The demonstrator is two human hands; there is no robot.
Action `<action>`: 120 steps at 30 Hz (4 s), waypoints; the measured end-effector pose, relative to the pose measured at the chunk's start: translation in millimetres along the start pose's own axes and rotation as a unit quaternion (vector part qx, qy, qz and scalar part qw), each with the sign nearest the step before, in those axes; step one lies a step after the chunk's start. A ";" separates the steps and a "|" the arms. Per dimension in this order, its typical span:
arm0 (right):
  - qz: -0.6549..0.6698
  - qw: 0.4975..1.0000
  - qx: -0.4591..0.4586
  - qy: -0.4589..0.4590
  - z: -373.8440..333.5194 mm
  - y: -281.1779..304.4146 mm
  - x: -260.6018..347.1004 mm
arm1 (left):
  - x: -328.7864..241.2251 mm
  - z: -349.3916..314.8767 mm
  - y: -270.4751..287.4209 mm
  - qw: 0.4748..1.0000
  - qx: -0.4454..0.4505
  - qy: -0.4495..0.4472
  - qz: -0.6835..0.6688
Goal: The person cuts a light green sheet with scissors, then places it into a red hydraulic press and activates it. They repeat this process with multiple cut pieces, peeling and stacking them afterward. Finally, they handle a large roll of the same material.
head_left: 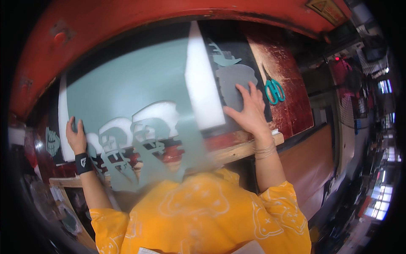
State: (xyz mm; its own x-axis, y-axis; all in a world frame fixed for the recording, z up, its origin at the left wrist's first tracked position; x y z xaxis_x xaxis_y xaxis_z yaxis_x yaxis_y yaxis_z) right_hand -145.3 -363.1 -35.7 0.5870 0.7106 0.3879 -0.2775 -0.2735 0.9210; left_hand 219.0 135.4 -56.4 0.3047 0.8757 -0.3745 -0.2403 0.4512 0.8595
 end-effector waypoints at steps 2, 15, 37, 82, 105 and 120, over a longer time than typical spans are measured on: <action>-0.009 1.000 0.000 0.023 -2.5 -2.5 1.5 | -1.3 -1.3 0.6 1.000 -0.009 -0.017 -0.019; -0.014 0.997 -0.080 0.009 -21.5 24.9 -35.6 | 63.1 -25.3 49.1 0.994 0.064 0.033 -0.077; 0.192 0.914 -0.357 -0.021 -179.4 35.0 -61.3 | -301.7 -57.2 81.6 0.849 0.152 -0.342 -0.372; -0.098 0.742 -0.217 -0.626 -493.4 -75.4 -820.4 | -683.3 -876.0 -1058.2 0.766 0.513 -0.382 0.066; 0.069 0.846 -0.263 -0.459 -466.4 -22.5 -763.0 | -661.2 -725.7 -551.9 0.466 0.730 0.315 -0.388; 0.758 0.650 -0.024 -0.051 -225.7 72.6 -300.5 | -557.7 -492.9 -79.8 0.625 0.652 -0.242 -0.355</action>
State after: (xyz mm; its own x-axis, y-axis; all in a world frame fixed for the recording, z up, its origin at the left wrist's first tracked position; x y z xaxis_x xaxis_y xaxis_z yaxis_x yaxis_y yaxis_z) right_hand -513.5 -450.2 -93.7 -0.3413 -0.3994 0.8509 -0.6177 -0.5870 -0.5233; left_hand -386.1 -304.2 -87.6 0.2274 0.2379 -0.9443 0.9726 -0.1040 0.2080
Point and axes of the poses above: each hand's wrist, its own z-axis towards the middle knuckle, its own y-axis out of the back of the hand, x = y × z, the point moved 10 cm from there along z, towards the middle knuckle, and after that the axes turned 2 degrees about z, right-handed, at the moved point
